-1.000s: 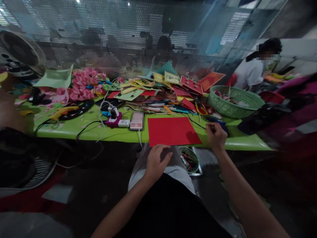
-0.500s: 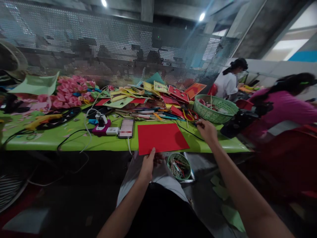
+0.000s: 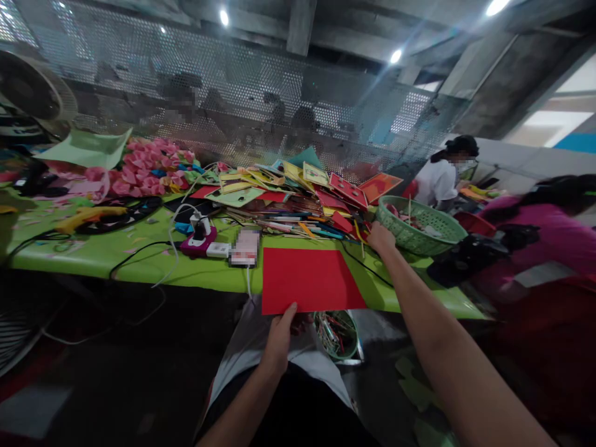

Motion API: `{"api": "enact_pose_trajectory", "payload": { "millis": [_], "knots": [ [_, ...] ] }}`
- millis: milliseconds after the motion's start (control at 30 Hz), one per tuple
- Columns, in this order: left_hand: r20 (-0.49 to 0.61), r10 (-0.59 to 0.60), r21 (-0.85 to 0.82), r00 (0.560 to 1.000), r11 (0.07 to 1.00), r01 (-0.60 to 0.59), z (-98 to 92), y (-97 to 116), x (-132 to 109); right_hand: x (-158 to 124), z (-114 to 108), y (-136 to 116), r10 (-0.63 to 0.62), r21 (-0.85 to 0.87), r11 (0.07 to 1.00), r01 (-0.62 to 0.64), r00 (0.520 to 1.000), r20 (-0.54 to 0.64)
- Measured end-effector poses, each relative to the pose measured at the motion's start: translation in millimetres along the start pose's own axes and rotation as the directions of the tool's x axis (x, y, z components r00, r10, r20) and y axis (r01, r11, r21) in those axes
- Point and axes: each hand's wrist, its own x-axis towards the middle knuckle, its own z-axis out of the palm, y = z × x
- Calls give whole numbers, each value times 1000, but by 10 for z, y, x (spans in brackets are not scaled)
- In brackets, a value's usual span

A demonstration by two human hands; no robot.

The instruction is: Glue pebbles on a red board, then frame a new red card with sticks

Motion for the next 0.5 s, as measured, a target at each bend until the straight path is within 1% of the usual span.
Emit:
{"api": "enact_pose_trajectory", "payload": {
  "millis": [100, 167, 333, 400, 500],
  "knots": [
    [24, -27, -8, 999, 1000, 27, 62, -9, 46, 11, -16, 6, 10, -24, 1000, -10, 1000, 0],
    [47, -38, -3, 998, 999, 38, 113, 7, 66, -3, -67, 1, -7, -28, 1000, 6, 1000, -13],
    [71, -36, 5, 997, 999, 36, 189, 43, 40, -69, -327, -12, -91, -12, 996, 90, 987, -133],
    [69, -36, -2, 997, 999, 37, 196, 32, 2, -107, -451, 45, -113, 10, 993, 117, 976, -183],
    [68, -44, -20, 997, 999, 45, 214, 2, -67, -213, -612, 244, -116, 86, 986, 140, 964, -241]
  ]
}}
